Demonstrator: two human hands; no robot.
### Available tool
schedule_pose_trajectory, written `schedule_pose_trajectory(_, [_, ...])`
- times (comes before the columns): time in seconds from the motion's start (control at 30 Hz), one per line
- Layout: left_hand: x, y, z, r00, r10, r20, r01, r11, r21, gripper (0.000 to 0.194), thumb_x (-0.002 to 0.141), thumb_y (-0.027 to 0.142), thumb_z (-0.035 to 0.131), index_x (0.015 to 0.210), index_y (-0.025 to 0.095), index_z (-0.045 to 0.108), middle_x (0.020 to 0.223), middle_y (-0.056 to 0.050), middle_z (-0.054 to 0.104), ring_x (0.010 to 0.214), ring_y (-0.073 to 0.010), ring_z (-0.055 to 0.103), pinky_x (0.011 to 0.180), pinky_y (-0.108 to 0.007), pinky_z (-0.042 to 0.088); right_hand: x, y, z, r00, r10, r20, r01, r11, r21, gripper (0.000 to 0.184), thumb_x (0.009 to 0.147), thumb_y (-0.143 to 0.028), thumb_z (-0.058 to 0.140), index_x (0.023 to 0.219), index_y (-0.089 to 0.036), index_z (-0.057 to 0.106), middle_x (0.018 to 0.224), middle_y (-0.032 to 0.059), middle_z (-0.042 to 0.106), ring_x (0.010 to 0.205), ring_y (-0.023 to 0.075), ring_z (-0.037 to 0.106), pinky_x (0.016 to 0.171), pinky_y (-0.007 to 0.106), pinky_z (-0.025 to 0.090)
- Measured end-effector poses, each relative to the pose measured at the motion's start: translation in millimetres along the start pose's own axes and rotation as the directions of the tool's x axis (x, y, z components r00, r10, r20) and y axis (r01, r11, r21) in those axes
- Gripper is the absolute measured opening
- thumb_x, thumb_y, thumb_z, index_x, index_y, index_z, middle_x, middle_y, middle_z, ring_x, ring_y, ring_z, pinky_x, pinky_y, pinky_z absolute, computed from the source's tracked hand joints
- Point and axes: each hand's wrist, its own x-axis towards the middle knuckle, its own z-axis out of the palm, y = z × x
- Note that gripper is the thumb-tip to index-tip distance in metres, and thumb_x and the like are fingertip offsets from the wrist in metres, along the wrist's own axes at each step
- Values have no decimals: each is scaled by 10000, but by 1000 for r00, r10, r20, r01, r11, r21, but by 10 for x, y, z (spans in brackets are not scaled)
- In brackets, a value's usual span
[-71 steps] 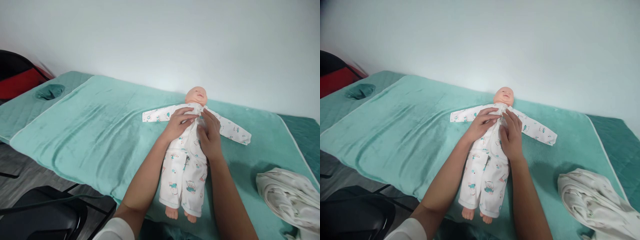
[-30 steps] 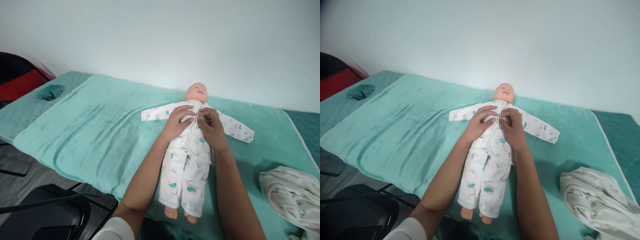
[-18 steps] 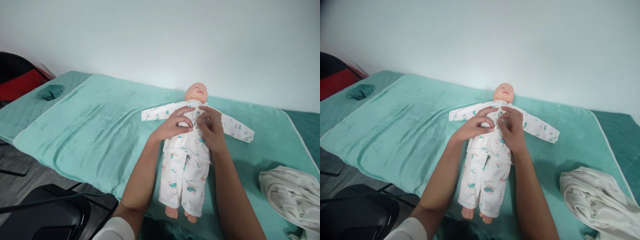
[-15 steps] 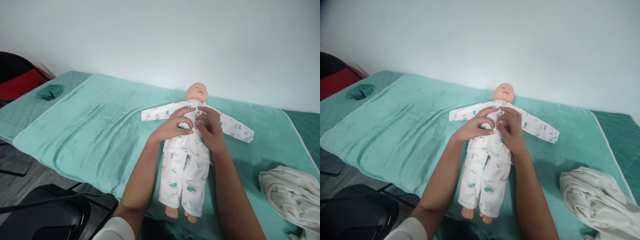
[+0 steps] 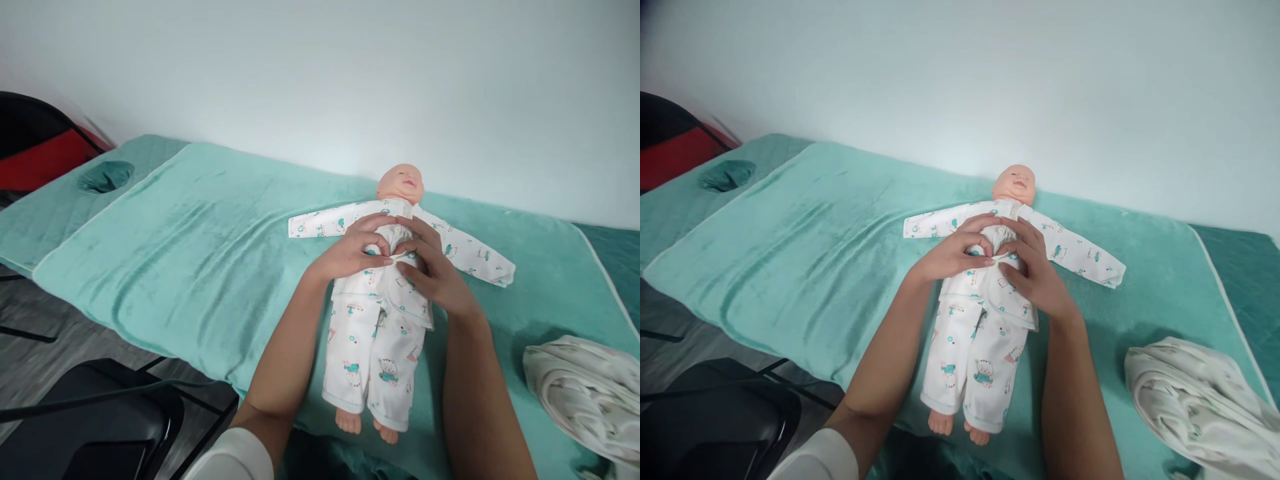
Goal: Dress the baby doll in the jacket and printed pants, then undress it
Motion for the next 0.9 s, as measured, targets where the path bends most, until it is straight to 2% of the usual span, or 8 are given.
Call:
schedule_pose_trajectory(0.13, [-15,11,-12,1000,-29,5,30,999,-43,78,875,233,681,805,232,714,1570,-12,467,1537,-269,307,1234,-525,335,-13,25,-14,1000,19,15,-19,999,32,125,922,-332,639,1044,-302,641,1585,-15,421,1548,277,229,1252,589,236])
schedule_pose_trajectory(0.27, [-18,41,-15,998,-69,-6,69,995,-71,114,832,146,661,789,235,718,1563,5,475,1540,-269,299,1243,-527,316,-9,27,-10,1000,19,22,-21,998,65,131,915,-304,655,1045,-313,647,1582,-35,423,1555,265,210,1274,558,203])
schedule_pose_trajectory(0.4, [-18,76,-28,995,-95,8,96,991,-98,81,830,170,673,798,225,724,1571,-7,466,1547,-262,284,1253,-502,301,-16,19,-13,998,49,34,-52,995,88,129,924,-306,649,1052,-320,655,1583,-36,419,1562,260,193,1286,527,189])
schedule_pose_trajectory(0.73, [-11,65,-61,992,-110,56,115,988,-99,95,858,292,709,796,226,738,1595,7,439,1558,-307,251,1209,-558,347,-18,35,27,997,77,-17,-75,992,98,70,893,-305,678,957,-310,650,1533,-32,481,1546,259,235,1267,530,228])
schedule_pose_trajectory(0.9, [-9,35,-41,997,-75,28,77,992,-99,85,888,289,683,848,244,743,1573,-3,468,1555,-266,267,1237,-521,319,-16,22,45,996,88,-34,-83,989,122,63,884,-302,689,936,-301,652,1522,-26,491,1541,253,247,1265,519,222])
